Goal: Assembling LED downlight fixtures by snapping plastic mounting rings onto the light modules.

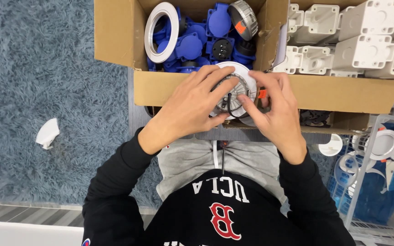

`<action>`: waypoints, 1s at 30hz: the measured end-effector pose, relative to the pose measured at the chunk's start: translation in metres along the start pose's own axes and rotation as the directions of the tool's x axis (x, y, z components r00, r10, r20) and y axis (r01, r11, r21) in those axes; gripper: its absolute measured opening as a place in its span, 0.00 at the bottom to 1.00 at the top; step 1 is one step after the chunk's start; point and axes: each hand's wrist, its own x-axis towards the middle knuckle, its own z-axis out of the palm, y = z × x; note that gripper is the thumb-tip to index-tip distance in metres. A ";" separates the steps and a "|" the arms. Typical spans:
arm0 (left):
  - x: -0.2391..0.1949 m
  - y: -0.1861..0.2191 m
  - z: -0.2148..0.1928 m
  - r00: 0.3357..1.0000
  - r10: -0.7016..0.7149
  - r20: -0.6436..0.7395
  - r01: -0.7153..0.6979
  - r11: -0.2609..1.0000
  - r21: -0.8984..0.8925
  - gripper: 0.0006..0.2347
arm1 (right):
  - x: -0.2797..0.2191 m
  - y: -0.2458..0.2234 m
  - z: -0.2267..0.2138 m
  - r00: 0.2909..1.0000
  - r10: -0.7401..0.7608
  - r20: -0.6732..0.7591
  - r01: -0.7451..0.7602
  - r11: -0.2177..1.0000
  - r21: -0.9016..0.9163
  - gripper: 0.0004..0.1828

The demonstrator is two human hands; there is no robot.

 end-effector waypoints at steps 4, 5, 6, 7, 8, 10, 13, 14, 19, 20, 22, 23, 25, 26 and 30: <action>0.002 -0.003 0.003 0.998 0.040 -0.043 -0.040 0.999 -0.017 0.29 | -0.001 0.000 0.001 0.999 0.025 -0.046 -0.022 0.998 0.057 0.27; 0.002 -0.001 0.002 0.998 0.043 -0.043 -0.044 0.999 -0.015 0.29 | -0.001 -0.002 -0.001 0.998 0.024 -0.050 -0.021 0.998 0.057 0.27; 0.002 0.001 0.000 0.997 0.052 -0.066 -0.054 0.998 -0.042 0.27 | 0.000 -0.004 -0.003 0.998 0.030 -0.060 -0.024 0.995 0.093 0.28; 0.003 0.002 -0.002 0.994 0.061 -0.088 -0.067 0.995 -0.069 0.26 | 0.000 -0.006 -0.005 0.997 0.036 -0.071 -0.027 0.991 0.129 0.28; 0.001 0.006 -0.007 0.994 0.066 -0.088 -0.072 0.995 -0.067 0.26 | -0.003 -0.005 -0.009 0.996 0.035 -0.076 -0.025 0.991 0.129 0.28; -0.002 0.014 -0.017 0.994 0.049 -0.103 -0.063 0.988 -0.138 0.28 | -0.010 -0.001 -0.019 0.999 0.026 -0.042 -0.007 0.917 0.400 0.35; -0.015 0.021 -0.018 0.986 0.011 -0.165 -0.060 0.954 -0.293 0.34 | -0.036 0.035 -0.022 0.997 -0.041 -0.068 0.078 0.659 0.748 0.24; -0.016 0.026 -0.021 0.987 0.016 -0.163 -0.064 0.954 -0.293 0.34 | -0.038 0.031 -0.023 0.997 -0.039 -0.072 0.080 0.660 0.747 0.24; -0.024 0.054 -0.020 0.962 -0.153 -0.226 -0.045 0.730 -0.682 0.34 | -0.040 0.016 -0.004 0.934 -0.355 -0.038 0.276 0.650 0.708 0.72; -0.024 0.057 -0.017 0.964 -0.148 -0.222 -0.046 0.728 -0.684 0.34 | -0.042 0.014 0.002 0.936 -0.350 -0.042 0.275 0.652 0.707 0.72; -0.024 0.061 -0.013 0.964 -0.201 -0.176 -0.010 0.629 -0.777 0.35 | -0.042 0.011 0.013 0.922 -0.372 -0.107 0.322 0.582 0.747 0.75; -0.024 0.062 -0.014 0.963 -0.196 -0.186 -0.021 0.633 -0.774 0.35 | -0.044 0.013 0.013 0.918 -0.381 -0.109 0.330 0.584 0.741 0.75; -0.023 0.064 -0.017 0.970 -0.228 -0.082 0.072 0.594 -0.802 0.39 | -0.040 0.017 0.012 0.898 -0.420 -0.134 0.385 0.599 0.702 0.67; -0.022 0.068 -0.013 0.966 -0.231 -0.114 0.052 0.607 -0.793 0.39 | -0.041 0.017 0.009 0.883 -0.450 -0.129 0.404 0.593 0.697 0.67; -0.019 0.070 -0.015 0.960 -0.203 -0.191 -0.004 0.676 -0.737 0.32 | -0.035 0.024 -0.001 0.878 -0.473 -0.079 0.416 0.668 0.617 0.70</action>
